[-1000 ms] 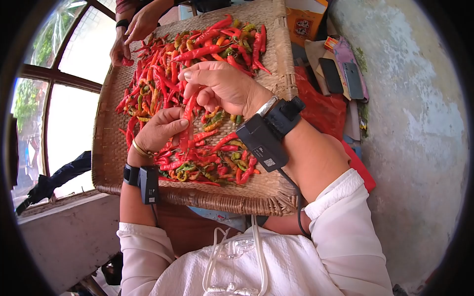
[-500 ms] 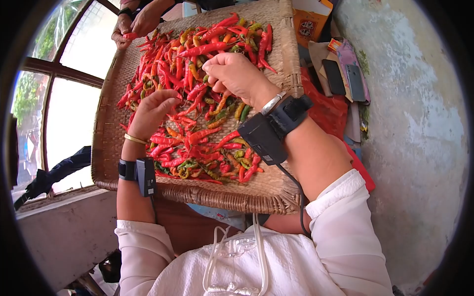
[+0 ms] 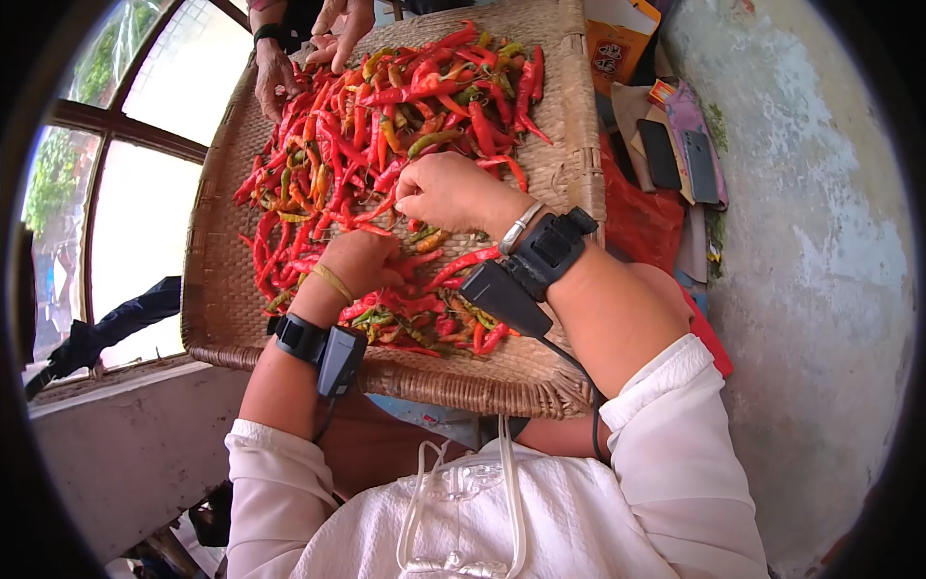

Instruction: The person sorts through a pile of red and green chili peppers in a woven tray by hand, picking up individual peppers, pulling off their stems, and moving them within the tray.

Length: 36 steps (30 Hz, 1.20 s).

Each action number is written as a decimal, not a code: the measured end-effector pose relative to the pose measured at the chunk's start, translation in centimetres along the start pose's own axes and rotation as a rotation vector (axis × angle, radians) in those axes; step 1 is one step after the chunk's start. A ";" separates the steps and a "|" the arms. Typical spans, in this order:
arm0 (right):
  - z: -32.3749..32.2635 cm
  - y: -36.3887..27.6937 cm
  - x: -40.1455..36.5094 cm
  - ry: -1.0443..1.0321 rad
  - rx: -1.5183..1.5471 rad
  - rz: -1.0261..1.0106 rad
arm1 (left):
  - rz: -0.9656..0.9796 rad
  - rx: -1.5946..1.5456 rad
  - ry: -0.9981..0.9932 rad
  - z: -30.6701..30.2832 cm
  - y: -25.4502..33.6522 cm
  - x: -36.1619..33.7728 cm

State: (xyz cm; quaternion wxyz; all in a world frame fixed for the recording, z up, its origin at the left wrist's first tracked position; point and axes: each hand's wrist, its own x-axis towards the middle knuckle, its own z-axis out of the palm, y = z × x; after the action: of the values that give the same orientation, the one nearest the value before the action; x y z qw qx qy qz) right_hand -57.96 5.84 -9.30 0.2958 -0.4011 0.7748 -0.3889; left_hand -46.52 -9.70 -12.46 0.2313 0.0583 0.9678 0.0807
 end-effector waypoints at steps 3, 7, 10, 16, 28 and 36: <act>0.1 -0.1 -0.1 0.014 -0.077 -0.044 | 0.002 0.023 -0.006 0.0 0.3 0.1; -0.2 -0.1 -0.2 0.061 -0.104 -0.016 | 0.071 0.037 0.028 0.1 -0.1 0.4; -0.9 0.0 -0.4 0.113 -0.132 -0.001 | 0.155 -0.513 0.121 -1.9 -1.5 -0.3; -2.3 -0.2 -0.9 0.191 -0.178 0.035 | -0.017 -1.284 0.161 -6.0 -5.6 -2.4; -5.9 5.0 2.0 0.653 0.152 0.069 | -0.168 -1.355 0.680 -4.2 -5.8 0.3; -7.7 7.9 3.2 0.717 0.729 0.194 | -0.117 -1.118 0.679 -3.2 -7.1 0.9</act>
State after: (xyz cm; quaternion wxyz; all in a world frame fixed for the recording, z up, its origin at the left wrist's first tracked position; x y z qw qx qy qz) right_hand -68.64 8.88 -12.40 0.1671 -0.0400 0.6751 -0.7174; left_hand -49.31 -16.92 -11.32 -0.0874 -0.1521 0.8007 0.5727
